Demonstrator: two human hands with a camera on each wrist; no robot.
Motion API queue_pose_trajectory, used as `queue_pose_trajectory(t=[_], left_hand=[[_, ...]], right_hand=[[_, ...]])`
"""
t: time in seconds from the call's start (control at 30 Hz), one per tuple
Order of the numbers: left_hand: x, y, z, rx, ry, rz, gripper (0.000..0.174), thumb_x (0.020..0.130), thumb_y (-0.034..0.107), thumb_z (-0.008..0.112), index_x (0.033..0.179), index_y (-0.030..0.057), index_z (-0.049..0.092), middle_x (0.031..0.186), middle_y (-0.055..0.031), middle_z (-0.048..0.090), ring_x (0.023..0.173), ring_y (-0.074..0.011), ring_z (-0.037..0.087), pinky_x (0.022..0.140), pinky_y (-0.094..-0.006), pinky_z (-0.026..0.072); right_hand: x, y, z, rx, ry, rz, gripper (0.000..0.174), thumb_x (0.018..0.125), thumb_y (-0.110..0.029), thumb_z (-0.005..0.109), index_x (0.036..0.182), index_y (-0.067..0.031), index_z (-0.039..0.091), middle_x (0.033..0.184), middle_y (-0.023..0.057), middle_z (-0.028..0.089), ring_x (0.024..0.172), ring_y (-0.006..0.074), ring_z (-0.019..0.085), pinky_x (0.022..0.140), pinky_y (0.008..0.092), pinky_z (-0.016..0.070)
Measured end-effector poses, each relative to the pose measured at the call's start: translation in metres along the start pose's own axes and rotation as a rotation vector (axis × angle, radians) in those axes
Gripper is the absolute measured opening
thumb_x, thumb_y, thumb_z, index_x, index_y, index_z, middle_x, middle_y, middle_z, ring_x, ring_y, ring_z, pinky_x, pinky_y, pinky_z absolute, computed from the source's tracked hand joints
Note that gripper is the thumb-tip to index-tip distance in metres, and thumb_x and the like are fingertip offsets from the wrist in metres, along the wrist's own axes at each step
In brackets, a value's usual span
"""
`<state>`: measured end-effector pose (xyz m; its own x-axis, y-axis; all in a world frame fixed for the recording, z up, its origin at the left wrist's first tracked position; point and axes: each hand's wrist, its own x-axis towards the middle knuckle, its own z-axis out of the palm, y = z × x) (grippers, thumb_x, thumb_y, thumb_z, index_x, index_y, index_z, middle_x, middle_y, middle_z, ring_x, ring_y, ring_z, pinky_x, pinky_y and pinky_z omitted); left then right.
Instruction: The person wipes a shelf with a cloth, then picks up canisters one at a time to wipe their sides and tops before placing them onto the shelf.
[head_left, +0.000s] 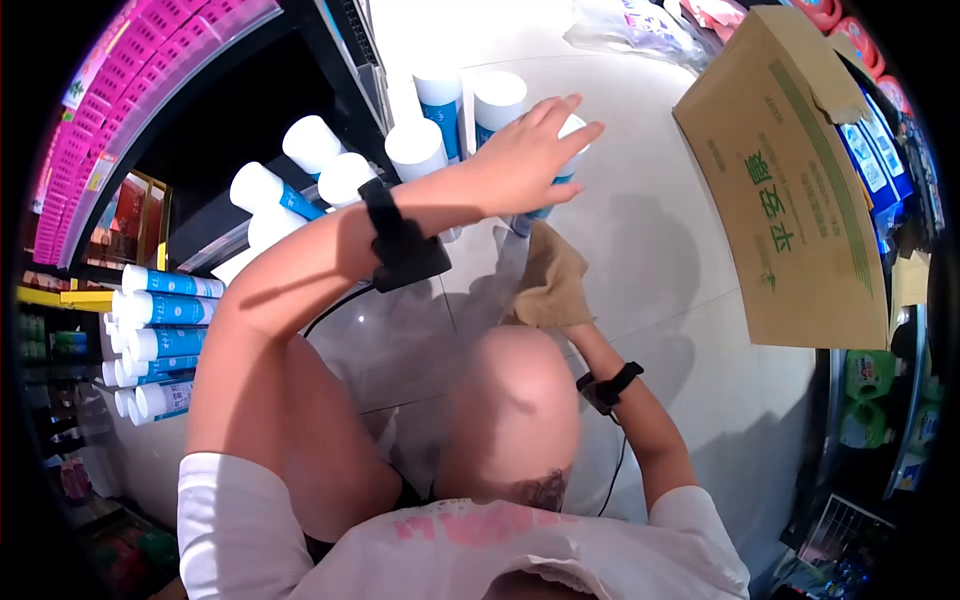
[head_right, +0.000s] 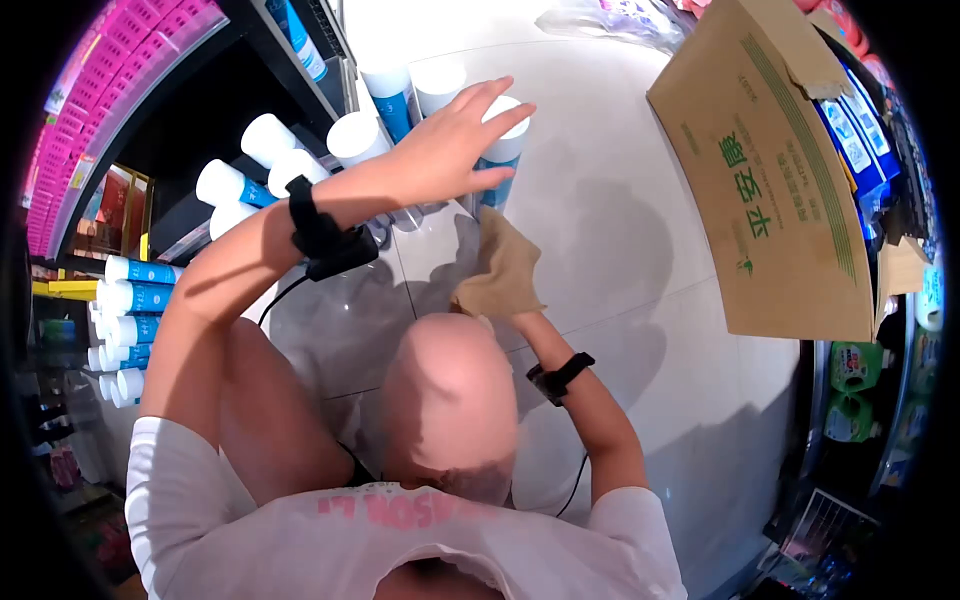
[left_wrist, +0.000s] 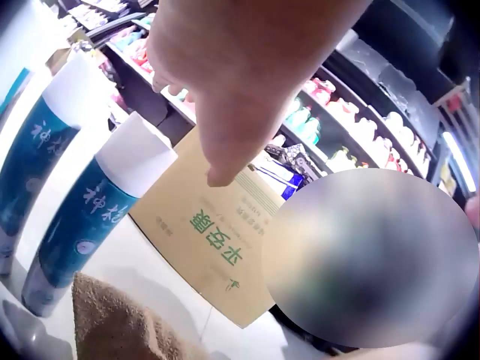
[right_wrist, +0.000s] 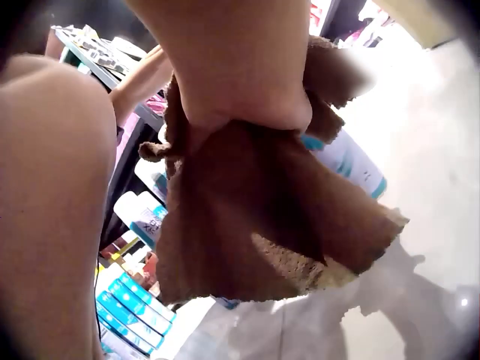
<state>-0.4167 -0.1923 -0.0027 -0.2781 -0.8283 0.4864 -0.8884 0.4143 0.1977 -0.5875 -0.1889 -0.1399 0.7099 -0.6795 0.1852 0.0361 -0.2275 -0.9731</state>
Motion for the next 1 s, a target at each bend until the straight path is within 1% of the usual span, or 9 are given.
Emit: queue_pose_trajectory(t=[0.17,0.2,0.3,0.37,0.5,0.57,0.73,0.8,1.0], left_hand=[[0.014,-0.03,0.039,-0.27,0.014,-0.306,0.078,0.067,0.023,0.069,0.13,-0.0008,0.03,0.122,-0.0257,0.041,0.113,-0.0375,0.042,0.094,-0.0383,0.0372],[0.012,-0.031,0.044,-0.344,0.083,-0.408,0.079,0.065,0.023,0.071,0.129,-0.0013,0.031,0.118,-0.0252,0.045,0.11,-0.0363,0.045,0.092,-0.0374,0.0386],[0.012,-0.032,0.048,-0.47,0.134,-0.465,0.07,0.06,0.02,0.074,0.115,-0.0035,0.039,0.11,-0.0235,0.05,0.104,-0.0344,0.05,0.087,-0.0377,0.0411],[0.01,-0.028,0.062,-0.573,0.237,-0.517,0.063,0.057,0.016,0.077,0.108,0.0004,0.043,0.104,-0.0209,0.054,0.099,-0.0324,0.053,0.083,-0.0367,0.0429],[0.008,-0.01,0.068,-0.76,0.299,-0.508,0.052,0.065,0.002,0.069,0.111,0.0038,0.044,0.097,-0.0158,0.059,0.09,-0.0263,0.059,0.077,-0.0311,0.0452],[0.012,-0.007,0.069,-0.776,0.305,-0.526,0.049,0.067,0.003,0.068,0.11,0.0033,0.045,0.095,-0.016,0.059,0.089,-0.0264,0.059,0.077,-0.0312,0.0451],[0.012,0.007,0.078,-0.753,0.357,-0.473,0.04,0.07,0.007,0.067,0.105,0.0012,0.05,0.092,-0.0161,0.062,0.087,-0.0262,0.06,0.077,-0.0315,0.0448],[0.015,0.012,0.081,-0.764,0.352,-0.448,0.041,0.069,0.009,0.069,0.104,0.001,0.051,0.093,-0.0161,0.062,0.087,-0.0268,0.06,0.077,-0.0314,0.045],[0.017,0.015,0.079,-0.787,0.297,-0.39,0.051,0.062,0.016,0.076,0.104,0.0029,0.052,0.094,-0.0147,0.062,0.088,-0.0262,0.06,0.077,-0.0318,0.0463]], right_hand=[[-0.002,0.034,-0.042,0.141,0.215,-0.124,0.086,0.061,-0.029,0.082,0.127,0.0032,0.037,0.123,0.0112,0.046,0.112,0.0205,0.044,0.095,0.0347,0.036],[0.009,0.013,-0.048,0.199,0.269,-0.233,0.083,0.063,-0.025,0.081,0.128,0.0021,0.036,0.124,0.0105,0.045,0.113,0.0206,0.044,0.095,0.0347,0.0356],[0.052,-0.043,-0.084,0.269,0.123,-0.069,0.081,0.064,-0.023,0.08,0.128,0.0017,0.037,0.118,0.0083,0.049,0.106,0.019,0.048,0.092,0.0336,0.0393],[0.091,-0.063,-0.095,-0.136,0.108,-0.287,0.061,0.067,-0.023,0.077,0.116,0.0012,0.05,0.108,0.0045,0.054,0.091,0.0166,0.052,0.078,0.0332,0.045],[0.132,-0.072,-0.086,-0.753,-0.045,-0.466,0.038,0.073,-0.017,0.07,0.105,-0.0014,0.056,0.1,0.0046,0.056,0.088,0.0163,0.054,0.074,0.0292,0.0463],[0.127,-0.07,-0.079,0.007,-0.008,0.095,0.031,0.077,-0.015,0.066,0.104,-0.0034,0.056,0.096,0.0045,0.057,0.083,0.0136,0.055,0.071,0.0264,0.047],[0.107,-0.065,-0.092,0.032,0.079,0.157,0.026,0.08,-0.012,0.062,0.104,-0.0029,0.054,0.094,0.0048,0.058,0.084,0.0123,0.055,0.072,0.0265,0.0475],[0.099,-0.051,-0.096,-0.044,0.392,0.065,0.023,0.082,-0.012,0.061,0.102,-0.0025,0.055,0.093,0.0047,0.058,0.083,0.0119,0.055,0.071,0.026,0.0472],[0.064,-0.036,-0.131,0.291,0.311,0.143,0.036,0.083,-0.014,0.06,0.114,-0.0002,0.048,0.106,0.0067,0.055,0.091,0.0142,0.053,0.076,0.0283,0.0467]])
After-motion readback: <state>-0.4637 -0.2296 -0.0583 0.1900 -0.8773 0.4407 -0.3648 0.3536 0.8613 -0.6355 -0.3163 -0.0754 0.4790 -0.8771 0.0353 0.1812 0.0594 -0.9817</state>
